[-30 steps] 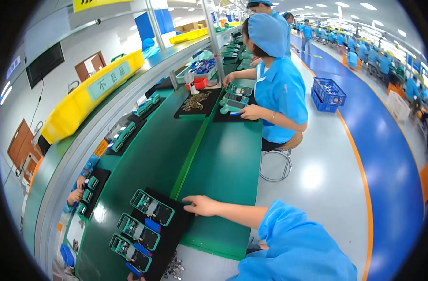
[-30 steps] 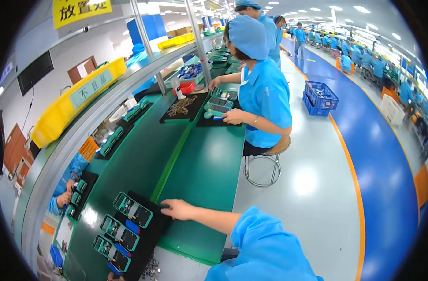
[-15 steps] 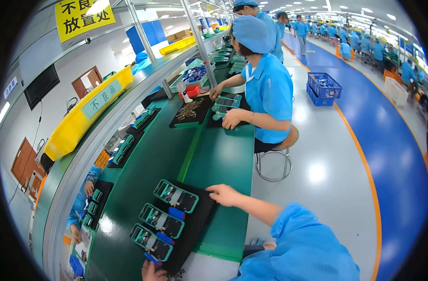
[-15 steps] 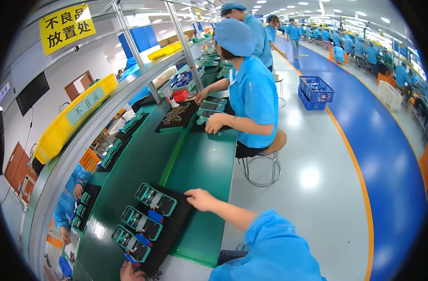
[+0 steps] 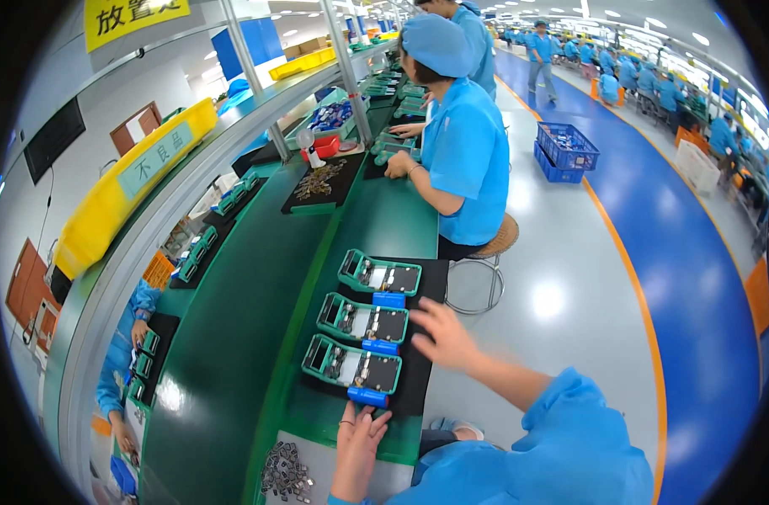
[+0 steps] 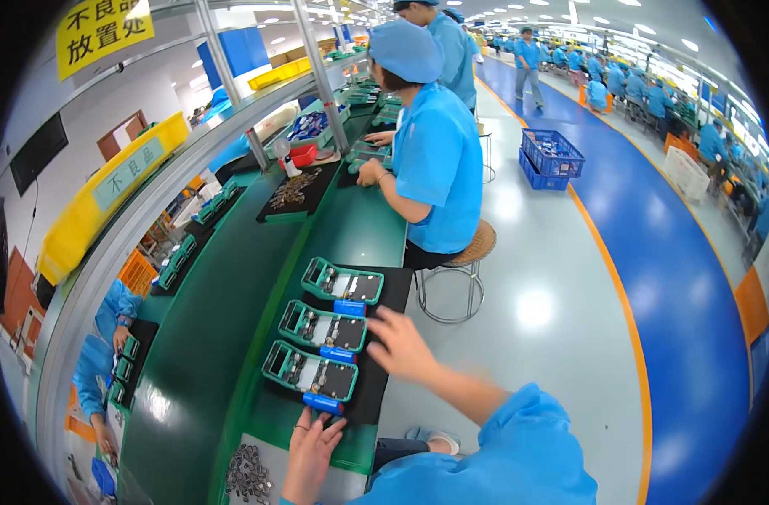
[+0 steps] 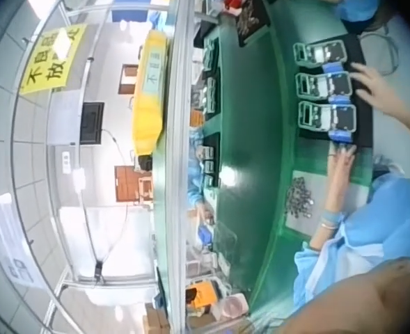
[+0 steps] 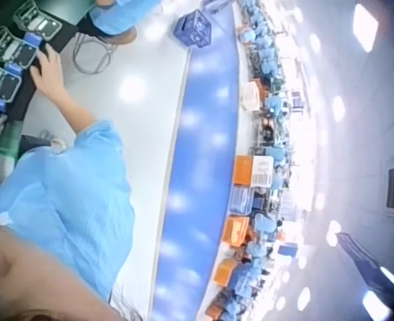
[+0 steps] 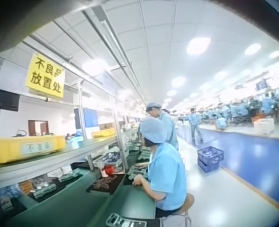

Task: The person assembles small electronic components and batteries into plastic device housings by hand, inserting them onto circuit boards and securing them with screws.

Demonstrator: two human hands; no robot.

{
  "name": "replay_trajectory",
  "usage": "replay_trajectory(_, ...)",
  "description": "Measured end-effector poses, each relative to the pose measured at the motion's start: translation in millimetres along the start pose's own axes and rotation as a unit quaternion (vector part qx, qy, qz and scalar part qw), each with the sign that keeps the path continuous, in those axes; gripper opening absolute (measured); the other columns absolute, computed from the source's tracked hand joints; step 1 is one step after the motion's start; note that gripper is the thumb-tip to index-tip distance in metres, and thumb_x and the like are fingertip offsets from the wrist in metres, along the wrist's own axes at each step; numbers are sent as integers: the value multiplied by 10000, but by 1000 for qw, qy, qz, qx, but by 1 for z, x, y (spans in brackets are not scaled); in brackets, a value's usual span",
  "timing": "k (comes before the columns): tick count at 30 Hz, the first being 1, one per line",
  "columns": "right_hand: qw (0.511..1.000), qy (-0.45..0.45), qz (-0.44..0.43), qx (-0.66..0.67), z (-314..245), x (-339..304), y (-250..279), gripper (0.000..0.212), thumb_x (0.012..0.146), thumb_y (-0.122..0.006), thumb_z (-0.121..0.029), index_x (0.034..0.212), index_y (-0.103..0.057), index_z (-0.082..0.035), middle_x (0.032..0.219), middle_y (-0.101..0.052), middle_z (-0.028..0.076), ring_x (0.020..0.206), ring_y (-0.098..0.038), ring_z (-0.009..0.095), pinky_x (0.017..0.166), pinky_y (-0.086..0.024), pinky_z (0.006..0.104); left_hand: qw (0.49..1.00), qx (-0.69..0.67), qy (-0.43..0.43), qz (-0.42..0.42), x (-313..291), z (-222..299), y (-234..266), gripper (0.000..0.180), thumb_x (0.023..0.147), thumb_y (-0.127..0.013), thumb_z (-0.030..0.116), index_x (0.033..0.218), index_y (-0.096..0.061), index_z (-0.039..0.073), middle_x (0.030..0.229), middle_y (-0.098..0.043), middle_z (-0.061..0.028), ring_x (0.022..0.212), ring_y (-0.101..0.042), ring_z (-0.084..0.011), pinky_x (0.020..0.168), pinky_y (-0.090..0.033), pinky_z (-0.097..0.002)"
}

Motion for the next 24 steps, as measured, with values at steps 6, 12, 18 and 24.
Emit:
replay_trajectory(6,973,100,-194,-76,-91,-51,-51,793,813,-735,-451,1503,-406,-240,1568,-326,166,1424,-332,379,1087,-302,624,992,97,-71,34,-19,-18,22,646,978,-583,85,1537,-263,33,1455,-426,-163,1239,-565,-274,1014,-461,-367)
replay_trajectory(12,972,74,-172,-139,-89,-41,-67,728,818,-716,-404,1460,-456,-178,1522,-396,180,1399,-382,360,1075,-318,607,970,171,-156,73,-67,-28,32,459,979,-584,138,1397,-446,9,1270,-561,-174,1149,-616,-284,950,-508,-385)
replay_trajectory(18,977,92,-148,-123,-40,-35,-80,725,815,-718,-402,1455,-462,-177,1532,-389,154,1428,-330,366,1107,-283,609,937,299,-177,22,-81,-41,32,507,948,-601,54,1425,-440,-8,1360,-506,-171,1179,-590,-239,992,-491,-366)
replay_trajectory(24,976,126,-133,-116,-7,-19,-92,717,811,-715,-388,1436,-481,-127,1515,-414,151,1432,-326,363,1127,-276,547,932,303,-195,31,-105,-68,45,492,954,-619,124,1407,-472,2,1311,-535,-181,1129,-616,-249,951,-511,-358)
Point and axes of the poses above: each hand's wrist, its own x-axis towards the middle knuckle, its own y-axis out of the back of the hand, z = x × y, the point moved 9 cm from there along x, towards the middle knuckle
